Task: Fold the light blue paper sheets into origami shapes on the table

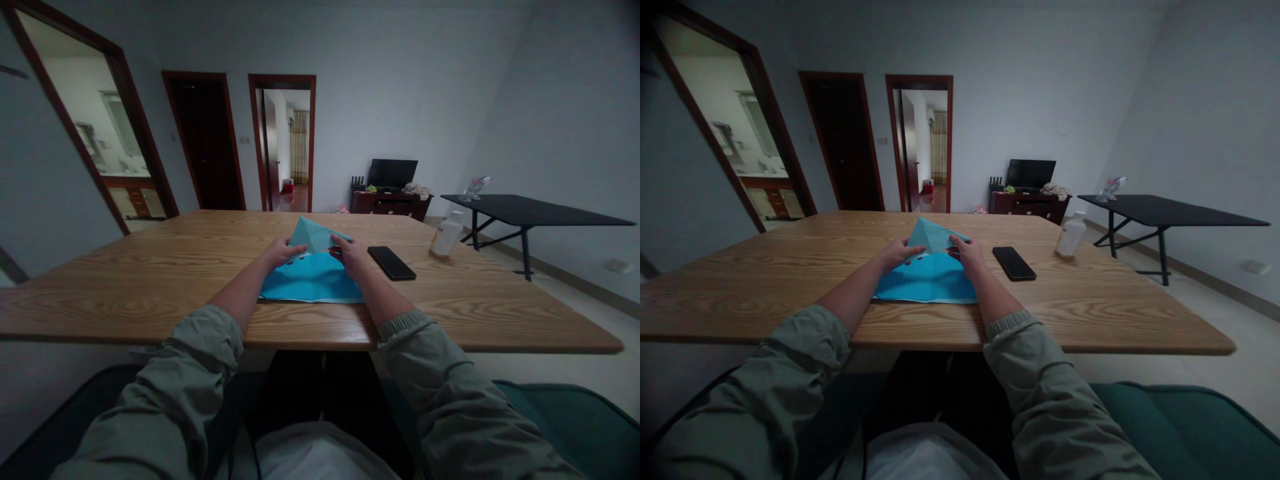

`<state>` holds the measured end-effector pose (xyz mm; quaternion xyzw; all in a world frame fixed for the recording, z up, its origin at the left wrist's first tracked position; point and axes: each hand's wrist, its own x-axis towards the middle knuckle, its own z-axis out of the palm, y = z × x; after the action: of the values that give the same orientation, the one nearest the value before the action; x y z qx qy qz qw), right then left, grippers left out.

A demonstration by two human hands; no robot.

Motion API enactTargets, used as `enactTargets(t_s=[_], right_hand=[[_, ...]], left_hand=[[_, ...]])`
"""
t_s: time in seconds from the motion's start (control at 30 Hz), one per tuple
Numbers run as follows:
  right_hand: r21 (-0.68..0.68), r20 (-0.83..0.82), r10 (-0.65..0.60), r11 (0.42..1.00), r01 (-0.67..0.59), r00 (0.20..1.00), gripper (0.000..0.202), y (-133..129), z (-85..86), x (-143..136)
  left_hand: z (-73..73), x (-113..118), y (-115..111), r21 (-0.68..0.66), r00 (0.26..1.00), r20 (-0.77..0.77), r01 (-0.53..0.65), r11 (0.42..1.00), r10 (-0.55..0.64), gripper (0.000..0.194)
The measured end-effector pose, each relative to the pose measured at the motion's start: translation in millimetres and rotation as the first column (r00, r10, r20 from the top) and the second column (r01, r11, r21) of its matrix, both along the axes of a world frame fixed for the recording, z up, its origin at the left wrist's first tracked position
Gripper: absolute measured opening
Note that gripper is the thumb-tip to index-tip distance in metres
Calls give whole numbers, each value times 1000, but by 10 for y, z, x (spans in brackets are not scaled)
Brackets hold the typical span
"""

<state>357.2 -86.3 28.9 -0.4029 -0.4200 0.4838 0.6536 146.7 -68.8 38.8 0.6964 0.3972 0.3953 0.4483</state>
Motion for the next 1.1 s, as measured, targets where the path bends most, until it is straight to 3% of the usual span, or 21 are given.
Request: enactTargets(t_s=[0.17, 0.27, 0.33, 0.47, 0.57, 0.7, 0.8, 0.9, 1.1], right_hand=[[33, 111, -145, 989, 142, 983, 25, 34, -18, 41], [137, 344, -300, 953, 268, 890, 41, 37, -57, 44], [187, 471, -327, 945, 269, 820, 45, 30, -84, 16], [130, 548, -195, 981, 147, 813, 34, -1, -105, -77], [101, 548, -114, 992, 70, 829, 39, -32, -94, -119], [79, 536, -86, 996, 52, 840, 43, -57, -83, -130], [57, 498, -68, 997, 46, 865, 38, -60, -77, -124], [44, 455, -30, 999, 11, 890, 25, -52, -72, -115], [49, 450, -20, 999, -3, 893, 9, -18, -84, -120]], left_hand=[[-40, -18, 82, 53, 997, -44, -63, 997, 65, 48], [-67, -16, 122, 171, 985, -60, -148, 974, 161, 45], [-72, 1, 117, 294, 974, -76, -181, 938, 212, 42], [-52, 80, 21, 423, 972, -147, -107, 900, 184, 43], [-21, 147, -76, 464, 974, -190, -20, 886, 122, 42], [11, 189, -148, 514, 973, -213, 36, 857, 87, 40], [3, 192, -152, 469, 979, -200, 65, 881, 35, 34], [-18, 193, -137, 417, 986, -164, 54, 907, 17, 33], [-19, 177, -63, 447, 998, 55, -61, 892, 41, 32]])
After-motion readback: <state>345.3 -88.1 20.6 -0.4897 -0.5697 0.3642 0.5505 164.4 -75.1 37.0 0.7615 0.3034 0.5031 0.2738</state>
